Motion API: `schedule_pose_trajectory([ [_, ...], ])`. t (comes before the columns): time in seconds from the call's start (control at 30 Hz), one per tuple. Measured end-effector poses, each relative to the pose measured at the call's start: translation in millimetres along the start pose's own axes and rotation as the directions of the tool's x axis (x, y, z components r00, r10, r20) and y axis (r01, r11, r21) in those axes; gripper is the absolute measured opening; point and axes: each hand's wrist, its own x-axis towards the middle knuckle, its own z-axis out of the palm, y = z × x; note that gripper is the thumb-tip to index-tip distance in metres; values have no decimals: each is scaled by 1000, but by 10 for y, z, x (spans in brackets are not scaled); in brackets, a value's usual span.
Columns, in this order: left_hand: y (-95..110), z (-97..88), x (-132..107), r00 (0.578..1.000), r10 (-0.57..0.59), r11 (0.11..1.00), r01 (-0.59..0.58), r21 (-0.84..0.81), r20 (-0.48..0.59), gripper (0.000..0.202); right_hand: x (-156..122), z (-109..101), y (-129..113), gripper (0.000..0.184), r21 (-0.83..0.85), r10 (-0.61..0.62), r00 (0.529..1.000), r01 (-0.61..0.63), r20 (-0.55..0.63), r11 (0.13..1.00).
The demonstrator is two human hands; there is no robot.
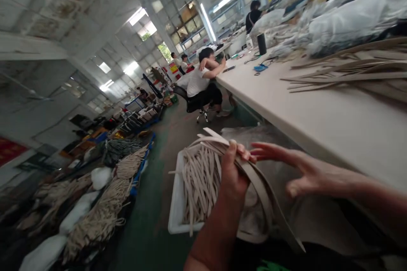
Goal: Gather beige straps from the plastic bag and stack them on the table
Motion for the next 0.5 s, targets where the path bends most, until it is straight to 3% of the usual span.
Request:
schedule_pose_trajectory([
  [0.1, -12, 26, -55, 999, 8, 1000, -8, 1, 38, 26, 181, 490, 148, 133, 293, 9, 1000, -13, 14, 956],
  [0.17, 69, 11, -35, 999, 39, 999, -40, 30, 34, 25, 217, 686, 292, 131, 426, 53, 993, -92, 102, 900],
  [0.23, 187, -4, 20, 996, 82, 994, -84, 73, 30, 25, 185, 803, 409, 115, 459, 136, 963, -232, 232, 857],
  [0.33, 418, -3, 123, 980, 183, 976, -191, 108, 77, 26, 38, 821, 459, 71, 387, 293, 905, -401, 308, 830],
  [0.4, 595, -1, 187, 955, 268, 947, -286, 146, 126, 27, -93, 719, 393, 49, 331, 350, 908, -412, 231, 849],
  [0.5, 810, -20, 245, 925, 340, 905, -371, 208, 172, 28, -303, 478, 184, 35, 242, 385, 912, -409, 142, 880],
])
